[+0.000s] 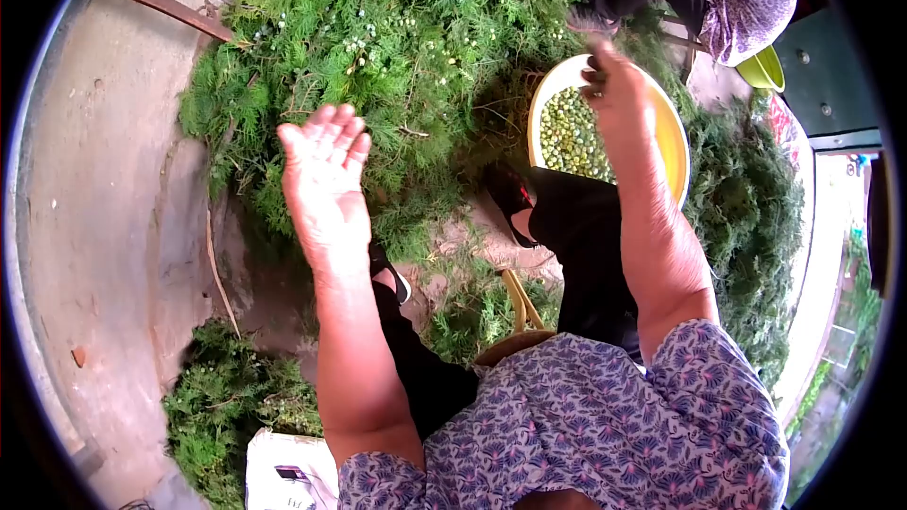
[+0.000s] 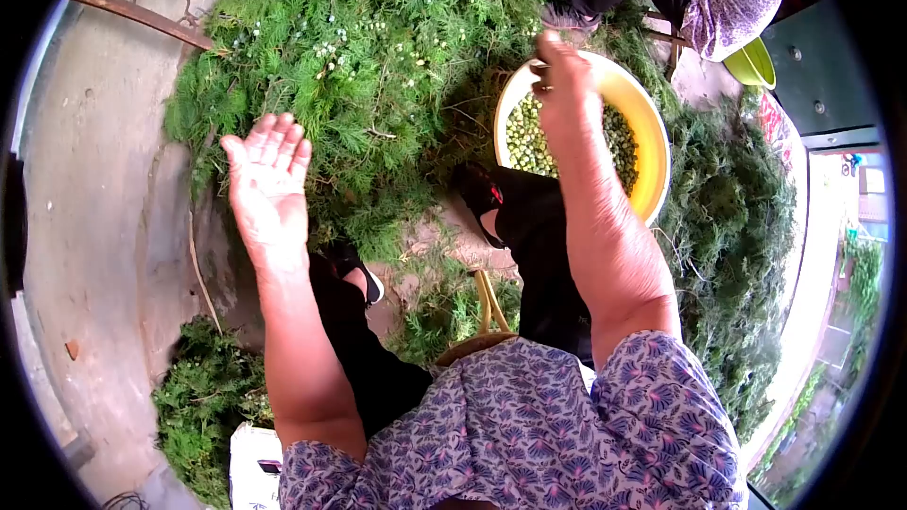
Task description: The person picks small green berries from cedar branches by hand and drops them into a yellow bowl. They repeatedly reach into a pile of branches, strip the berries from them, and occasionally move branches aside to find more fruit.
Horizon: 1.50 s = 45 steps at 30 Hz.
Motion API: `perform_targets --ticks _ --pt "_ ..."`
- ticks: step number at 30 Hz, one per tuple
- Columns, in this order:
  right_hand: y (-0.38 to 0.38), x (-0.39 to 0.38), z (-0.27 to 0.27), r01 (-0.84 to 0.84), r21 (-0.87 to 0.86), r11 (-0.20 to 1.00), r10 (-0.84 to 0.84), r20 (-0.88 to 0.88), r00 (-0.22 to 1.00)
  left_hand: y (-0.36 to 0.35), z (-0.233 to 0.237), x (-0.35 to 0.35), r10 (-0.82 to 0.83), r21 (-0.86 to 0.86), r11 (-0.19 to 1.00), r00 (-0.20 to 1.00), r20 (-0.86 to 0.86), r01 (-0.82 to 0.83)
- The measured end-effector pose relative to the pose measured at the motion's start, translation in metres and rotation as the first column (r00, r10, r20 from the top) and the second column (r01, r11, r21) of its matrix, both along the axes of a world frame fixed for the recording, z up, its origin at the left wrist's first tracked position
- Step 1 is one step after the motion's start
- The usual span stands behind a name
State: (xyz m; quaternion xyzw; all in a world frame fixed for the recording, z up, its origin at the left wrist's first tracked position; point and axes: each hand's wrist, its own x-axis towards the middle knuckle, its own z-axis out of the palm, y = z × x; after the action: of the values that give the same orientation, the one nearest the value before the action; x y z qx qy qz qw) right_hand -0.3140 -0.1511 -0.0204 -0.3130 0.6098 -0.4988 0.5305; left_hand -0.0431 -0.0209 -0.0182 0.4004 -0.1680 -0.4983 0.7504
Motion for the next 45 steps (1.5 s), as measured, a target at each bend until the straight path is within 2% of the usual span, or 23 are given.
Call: perform_targets --ticks 1,2,3,5,6,8,9,11,13,15,17,18,21,23,25,29,34,36,45 --pt "-0.001 -0.010 0.000 0.195 -0.068 0.979 -0.196 -0.020 0.980 0.000 -0.001 0.005 0.044 0.024 0.999 0.999 -0.001 -0.044" --pt "-0.017 -0.028 -0.011 0.362 -0.030 0.932 -0.363 -0.053 0.930 0.002 -0.001 0.010 0.061 0.033 0.998 0.998 -0.027 -0.060" --pt "-0.017 -0.050 -0.022 0.194 -0.136 0.971 -0.237 -0.516 0.823 0.003 -0.002 0.015 0.080 0.040 0.996 0.995 -0.053 -0.078" --pt "-0.029 -0.062 -0.039 0.236 -0.314 0.920 -0.361 -0.439 0.823 0.003 -0.002 0.022 0.136 0.070 0.989 0.985 -0.101 -0.130" --pt "-0.023 -0.051 -0.025 0.232 -0.309 0.922 -0.355 -0.441 0.824 0.003 -0.001 0.023 0.150 0.084 0.987 0.981 -0.120 -0.140" --pt "-0.016 -0.027 0.000 0.384 -0.189 0.904 -0.426 -0.307 0.851 0.005 -0.002 0.027 0.177 0.104 0.981 0.975 -0.133 -0.164" --pt "-0.015 -0.027 -0.006 0.376 -0.182 0.908 -0.416 -0.306 0.856 0.006 -0.002 0.030 0.173 0.103 0.982 0.971 -0.167 -0.157" --pt "-0.014 -0.028 -0.021 -0.011 -0.288 0.958 -0.092 -0.344 0.934 0.009 -0.004 0.035 0.176 0.103 0.982 0.964 -0.198 -0.158" --pt "-0.017 -0.020 -0.032 -0.177 -0.320 0.931 0.030 -0.414 0.910 0.011 -0.005 0.041 0.193 0.096 0.980 0.948 -0.252 -0.174" --pt "0.005 0.023 0.006 -0.149 -0.164 0.975 0.137 -0.082 0.987 0.012 -0.005 0.046 0.207 0.081 0.978 0.942 -0.266 -0.192" --pt "0.000 0.038 -0.001 -0.201 -0.118 0.973 0.211 0.078 0.974 0.014 -0.005 0.053 0.217 0.068 0.976 0.930 -0.296 -0.206" --pt "0.001 0.044 -0.003 -0.239 -0.128 0.962 0.256 0.141 0.956 0.014 -0.005 0.056 0.189 0.048 0.982 0.924 -0.334 -0.183" --pt "0.006 0.059 -0.009 -0.360 -0.167 0.918 0.382 0.126 0.915 0.017 -0.008 0.062 0.207 0.056 0.978 0.923 -0.325 -0.199" --pt "0.009 0.064 -0.009 -0.386 -0.160 0.908 0.407 0.128 0.904 0.018 -0.012 0.068 0.150 0.022 0.988 0.913 -0.379 -0.153" --pt "0.007 0.068 -0.011 -0.370 -0.156 0.916 0.401 0.351 0.846 0.017 -0.008 0.065 0.204 0.073 0.979 0.918 -0.340 -0.191" --pt "0.004 0.076 -0.007 -0.364 -0.104 0.926 0.378 0.296 0.877 0.020 -0.007 0.069 0.240 0.100 0.971 0.910 -0.337 -0.219" --pt "0.003 0.077 -0.009 -0.399 -0.128 0.908 0.418 0.328 0.847 0.023 -0.006 0.074 0.255 0.091 0.967 0.903 -0.346 -0.238" --pt "0.012 0.081 -0.004 -0.420 -0.165 0.893 0.445 0.167 0.880 0.025 -0.005 0.076 0.252 0.083 0.968 0.901 -0.353 -0.238" --pt "0.012 0.091 0.002 -0.378 -0.082 0.922 0.386 0.255 0.887 0.031 -0.007 0.084 0.270 0.061 0.961 0.881 -0.388 -0.268"
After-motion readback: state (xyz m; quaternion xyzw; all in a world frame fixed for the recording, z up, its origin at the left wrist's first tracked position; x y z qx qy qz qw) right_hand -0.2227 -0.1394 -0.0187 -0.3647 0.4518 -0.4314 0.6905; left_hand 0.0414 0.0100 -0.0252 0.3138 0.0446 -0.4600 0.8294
